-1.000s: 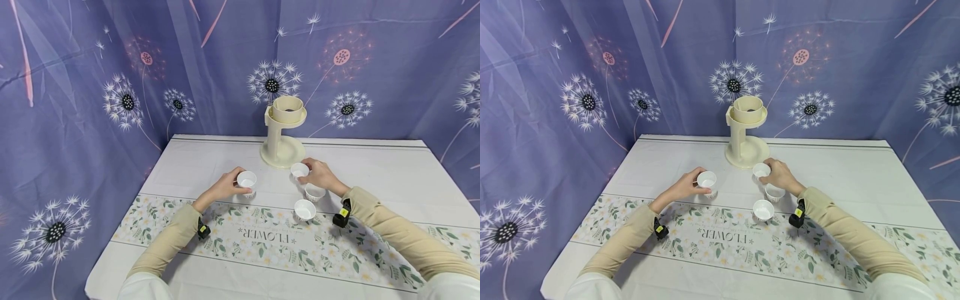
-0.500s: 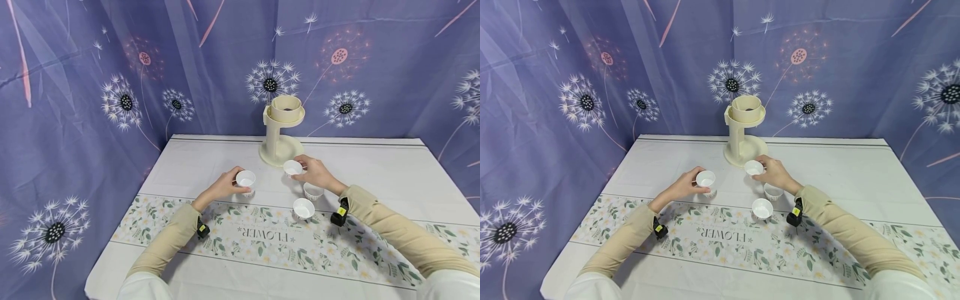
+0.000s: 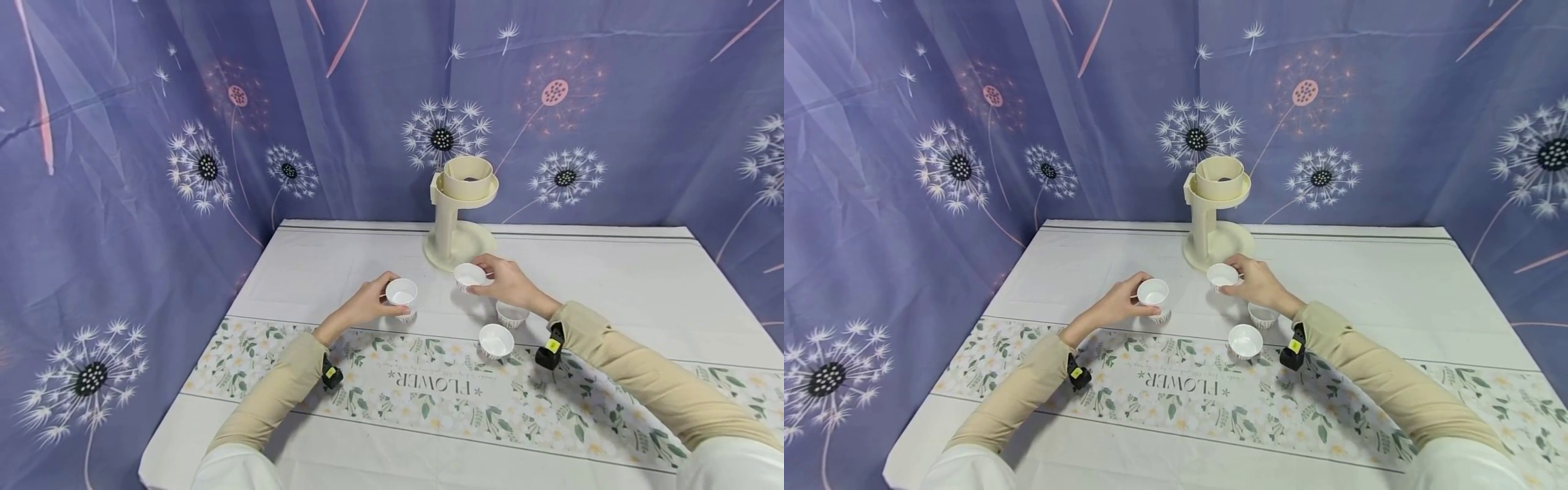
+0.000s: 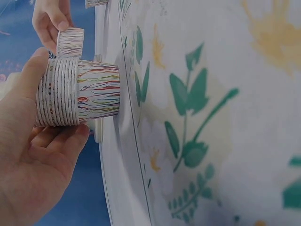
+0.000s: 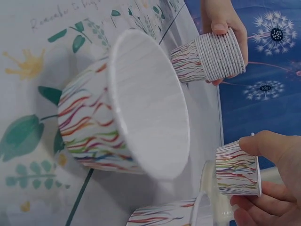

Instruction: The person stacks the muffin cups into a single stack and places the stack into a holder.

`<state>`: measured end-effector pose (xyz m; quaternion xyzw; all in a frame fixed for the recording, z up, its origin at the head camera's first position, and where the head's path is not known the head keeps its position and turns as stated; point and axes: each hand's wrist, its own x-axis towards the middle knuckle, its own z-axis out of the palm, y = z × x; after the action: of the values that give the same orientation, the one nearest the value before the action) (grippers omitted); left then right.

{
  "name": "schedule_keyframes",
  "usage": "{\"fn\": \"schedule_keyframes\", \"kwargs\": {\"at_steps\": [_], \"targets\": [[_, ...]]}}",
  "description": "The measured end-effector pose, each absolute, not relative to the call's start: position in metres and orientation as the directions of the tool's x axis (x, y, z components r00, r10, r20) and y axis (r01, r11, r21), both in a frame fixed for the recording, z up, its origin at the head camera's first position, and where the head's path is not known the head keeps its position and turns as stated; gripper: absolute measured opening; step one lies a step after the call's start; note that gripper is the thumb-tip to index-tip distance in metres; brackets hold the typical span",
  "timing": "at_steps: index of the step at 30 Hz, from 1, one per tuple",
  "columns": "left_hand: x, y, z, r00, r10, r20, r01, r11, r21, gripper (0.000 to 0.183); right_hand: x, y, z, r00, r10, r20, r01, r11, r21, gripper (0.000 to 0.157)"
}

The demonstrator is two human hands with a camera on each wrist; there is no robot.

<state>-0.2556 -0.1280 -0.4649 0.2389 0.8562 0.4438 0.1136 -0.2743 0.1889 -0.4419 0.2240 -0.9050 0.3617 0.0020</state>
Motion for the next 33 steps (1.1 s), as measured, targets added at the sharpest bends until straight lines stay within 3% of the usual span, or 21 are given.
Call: {"fn": "schedule_keyframes", "kwargs": {"at_steps": [17,33], "targets": [[-0.256,-0.128,-0.464,-0.864,0.504,0.011,0.300,0.497,0.814,0.058,-0.272,0.175,-0.433,-0.875,-0.463,0.140,-0.425,0.599,-0.679,0.061],[-0.256,-0.129,-0.463,-0.861,0.509,0.019,0.307,0.488,0.817,0.059,-0.272,0.163,-0.425,-0.836,-0.517,0.185,-0.495,0.563,-0.662,0.052]]}}
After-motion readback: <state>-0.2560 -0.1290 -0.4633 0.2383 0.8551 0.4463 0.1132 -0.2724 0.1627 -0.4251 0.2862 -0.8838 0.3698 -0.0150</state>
